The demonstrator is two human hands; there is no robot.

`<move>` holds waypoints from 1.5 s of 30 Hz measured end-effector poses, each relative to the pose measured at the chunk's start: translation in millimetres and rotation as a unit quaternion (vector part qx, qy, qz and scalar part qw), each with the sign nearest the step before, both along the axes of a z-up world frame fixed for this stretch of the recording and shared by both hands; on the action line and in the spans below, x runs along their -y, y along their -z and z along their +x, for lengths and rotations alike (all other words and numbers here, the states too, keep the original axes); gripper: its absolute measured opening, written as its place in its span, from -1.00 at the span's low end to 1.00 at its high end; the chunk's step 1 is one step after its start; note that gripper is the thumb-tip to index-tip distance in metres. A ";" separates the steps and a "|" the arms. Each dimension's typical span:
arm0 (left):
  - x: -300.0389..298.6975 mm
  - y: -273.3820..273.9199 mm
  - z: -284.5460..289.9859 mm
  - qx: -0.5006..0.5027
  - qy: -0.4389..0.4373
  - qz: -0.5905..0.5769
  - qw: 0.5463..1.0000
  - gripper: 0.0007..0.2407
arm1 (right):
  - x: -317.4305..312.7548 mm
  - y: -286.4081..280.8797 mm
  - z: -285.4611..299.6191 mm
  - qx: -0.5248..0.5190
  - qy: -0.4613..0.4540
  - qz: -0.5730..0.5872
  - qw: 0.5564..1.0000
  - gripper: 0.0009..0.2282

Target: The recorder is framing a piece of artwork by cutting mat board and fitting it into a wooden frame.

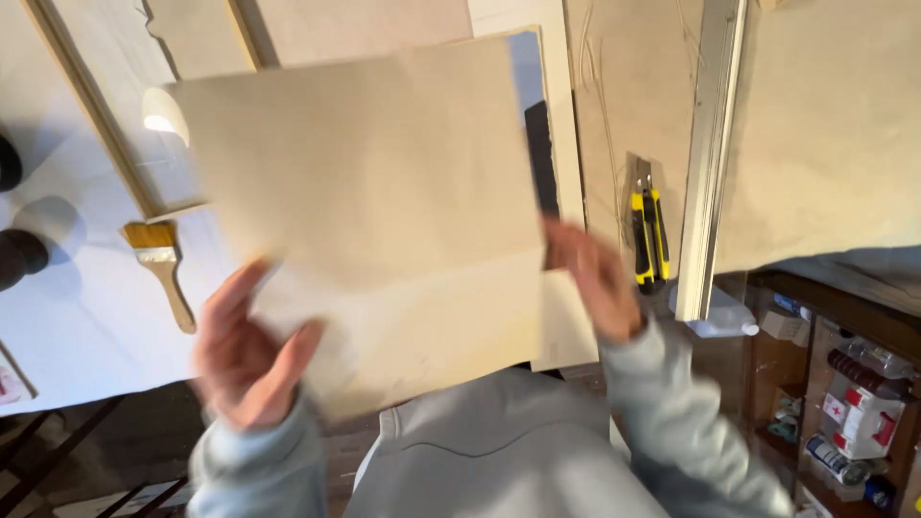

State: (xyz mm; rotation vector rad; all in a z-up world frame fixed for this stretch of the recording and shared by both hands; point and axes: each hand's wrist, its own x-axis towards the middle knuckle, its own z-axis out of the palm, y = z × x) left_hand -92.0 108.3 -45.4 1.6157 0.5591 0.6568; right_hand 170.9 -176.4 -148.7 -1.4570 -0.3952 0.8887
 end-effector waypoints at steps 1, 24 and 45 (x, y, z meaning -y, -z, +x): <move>4.1 19.0 24.3 0.024 -0.026 -0.027 0.999 -0.39 | 15.9 -5.1 -26.6 0.004 -0.005 -0.046 0.999 -0.32; 39.4 150.5 173.6 -0.241 0.161 0.433 0.853 -0.40 | 2.7 17.9 -58.0 0.143 0.207 -0.197 0.948 -0.73; 62.9 165.1 240.5 -0.392 0.207 0.483 0.756 -0.27 | -8.4 9.7 -55.5 0.228 0.202 -0.259 0.917 -0.67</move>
